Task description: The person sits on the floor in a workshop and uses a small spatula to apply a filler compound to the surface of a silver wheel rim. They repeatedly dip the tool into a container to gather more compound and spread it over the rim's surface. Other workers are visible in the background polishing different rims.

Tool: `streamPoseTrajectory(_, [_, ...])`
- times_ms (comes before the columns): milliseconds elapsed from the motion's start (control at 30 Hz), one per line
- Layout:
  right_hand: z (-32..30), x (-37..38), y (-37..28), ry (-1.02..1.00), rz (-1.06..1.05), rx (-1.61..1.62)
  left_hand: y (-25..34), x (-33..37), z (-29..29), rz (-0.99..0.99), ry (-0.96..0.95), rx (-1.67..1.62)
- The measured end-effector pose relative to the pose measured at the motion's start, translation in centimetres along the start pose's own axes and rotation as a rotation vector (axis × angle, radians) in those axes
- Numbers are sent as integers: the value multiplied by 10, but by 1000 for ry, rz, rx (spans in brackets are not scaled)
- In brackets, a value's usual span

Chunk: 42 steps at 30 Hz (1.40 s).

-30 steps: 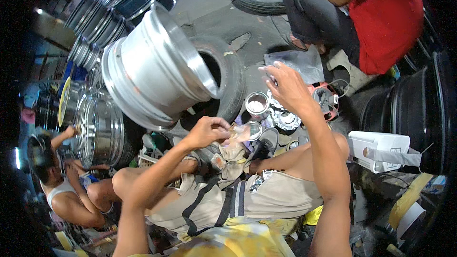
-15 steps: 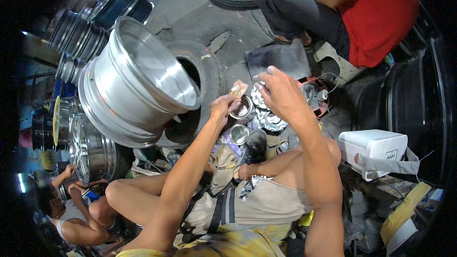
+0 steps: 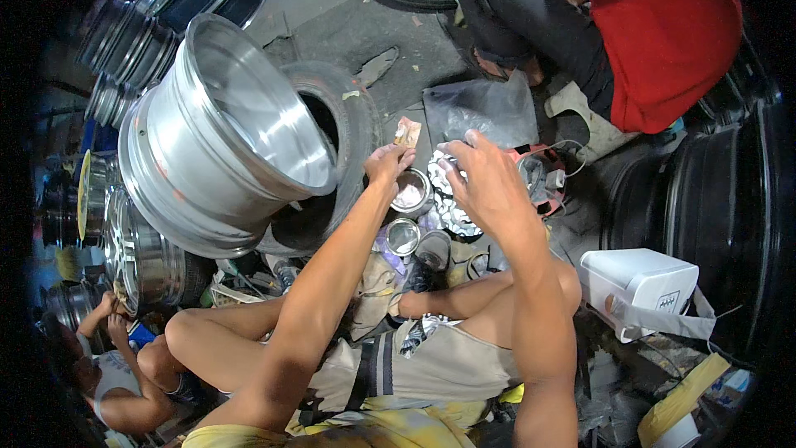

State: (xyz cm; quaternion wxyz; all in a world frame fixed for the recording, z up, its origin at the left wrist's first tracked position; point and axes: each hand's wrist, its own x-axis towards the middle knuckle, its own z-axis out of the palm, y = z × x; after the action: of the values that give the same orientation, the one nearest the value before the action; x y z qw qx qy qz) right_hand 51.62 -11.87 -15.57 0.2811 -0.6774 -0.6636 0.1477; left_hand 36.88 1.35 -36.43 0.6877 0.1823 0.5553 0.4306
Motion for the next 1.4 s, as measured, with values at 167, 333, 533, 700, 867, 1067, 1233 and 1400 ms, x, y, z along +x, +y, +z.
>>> streamPoseTrajectory(167, [-6,4,0,-19,62,24,-10,29,16,-33,75,62])
streamPoseTrajectory(333, [-8,5,3,-29,94,16,-13,59,25,-57,96,-25])
streamPoseTrajectory(533, [-6,7,8,-11,43,-17,-23,55,3,-92,-34,67])
streamPoseTrajectory(700, [-4,3,14,-33,24,-31,16,-31,-36,-135,-313,322])
streamPoseTrajectory(867, [2,-1,-2,-124,22,1,16,-58,-165,-116,-683,1326])
streamPoseTrajectory(1067, [25,-12,-2,-143,-108,-70,-19,-78,-284,-517,-206,1562])
streamPoseTrajectory(1233, [38,-9,-16,-290,-84,-109,-84,-86,-342,-204,60,1224])
streamPoseTrajectory(1400, [59,-15,-16,-381,-79,-57,-70,-95,-298,-205,-2,966])
